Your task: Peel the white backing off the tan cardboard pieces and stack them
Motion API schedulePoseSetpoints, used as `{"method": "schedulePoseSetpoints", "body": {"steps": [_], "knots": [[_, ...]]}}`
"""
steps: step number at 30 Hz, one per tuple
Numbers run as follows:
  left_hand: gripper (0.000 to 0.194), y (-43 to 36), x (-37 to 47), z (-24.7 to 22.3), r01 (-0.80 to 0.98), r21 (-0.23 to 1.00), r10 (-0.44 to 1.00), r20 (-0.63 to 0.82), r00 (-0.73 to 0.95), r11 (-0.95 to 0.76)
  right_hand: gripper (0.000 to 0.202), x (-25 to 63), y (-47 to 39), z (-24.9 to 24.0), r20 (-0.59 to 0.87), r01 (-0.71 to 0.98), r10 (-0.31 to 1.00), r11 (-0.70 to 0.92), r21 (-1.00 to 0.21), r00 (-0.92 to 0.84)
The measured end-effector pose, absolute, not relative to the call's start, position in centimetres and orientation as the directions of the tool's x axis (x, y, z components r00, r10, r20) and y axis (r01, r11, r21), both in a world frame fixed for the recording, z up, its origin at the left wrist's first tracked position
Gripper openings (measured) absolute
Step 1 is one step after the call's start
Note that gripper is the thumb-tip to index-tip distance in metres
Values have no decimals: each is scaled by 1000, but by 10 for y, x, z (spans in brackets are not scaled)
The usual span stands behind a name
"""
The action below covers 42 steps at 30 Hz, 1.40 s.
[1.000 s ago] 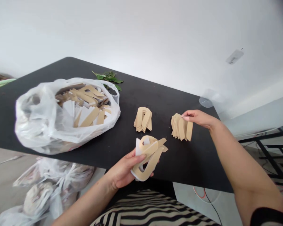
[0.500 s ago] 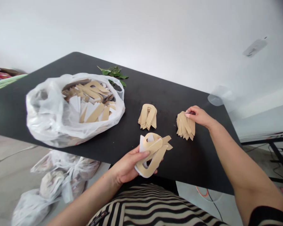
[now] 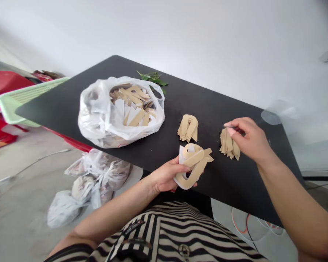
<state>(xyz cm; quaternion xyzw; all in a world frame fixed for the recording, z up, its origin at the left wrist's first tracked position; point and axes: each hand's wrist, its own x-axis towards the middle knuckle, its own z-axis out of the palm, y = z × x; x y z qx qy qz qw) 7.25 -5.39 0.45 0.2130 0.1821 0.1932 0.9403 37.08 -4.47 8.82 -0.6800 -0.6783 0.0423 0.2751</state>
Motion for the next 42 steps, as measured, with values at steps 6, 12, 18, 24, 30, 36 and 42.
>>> {"method": "schedulePoseSetpoints", "body": {"steps": [6,12,18,24,30,36,42], "knots": [[65,-67,79,3,-329,590,576,-296,762,737,17,264,-85,91,287,874,938,299,-382,-195],[72,-75,81,5,-389,824,789,-111,604,413,30,228,-94,60,344,926,910,314,-208,-232],[77,-77,74,-2,-332,916,807,16,591,225,37,221,-102,60,383,920,871,375,-110,-309],[85,-81,78,-4,-273,960,803,119,584,56,31,216,-104,57,488,948,841,309,-80,-233],[85,-82,81,3,-282,959,739,183,649,10,31,239,-102,69,507,949,861,140,-284,25],[91,-83,90,2,-233,972,686,170,708,0,20,275,-97,73,422,874,893,74,-480,156],[79,-78,87,8,-184,983,665,122,737,25,23,296,-99,85,360,848,905,-4,-529,229]]}}
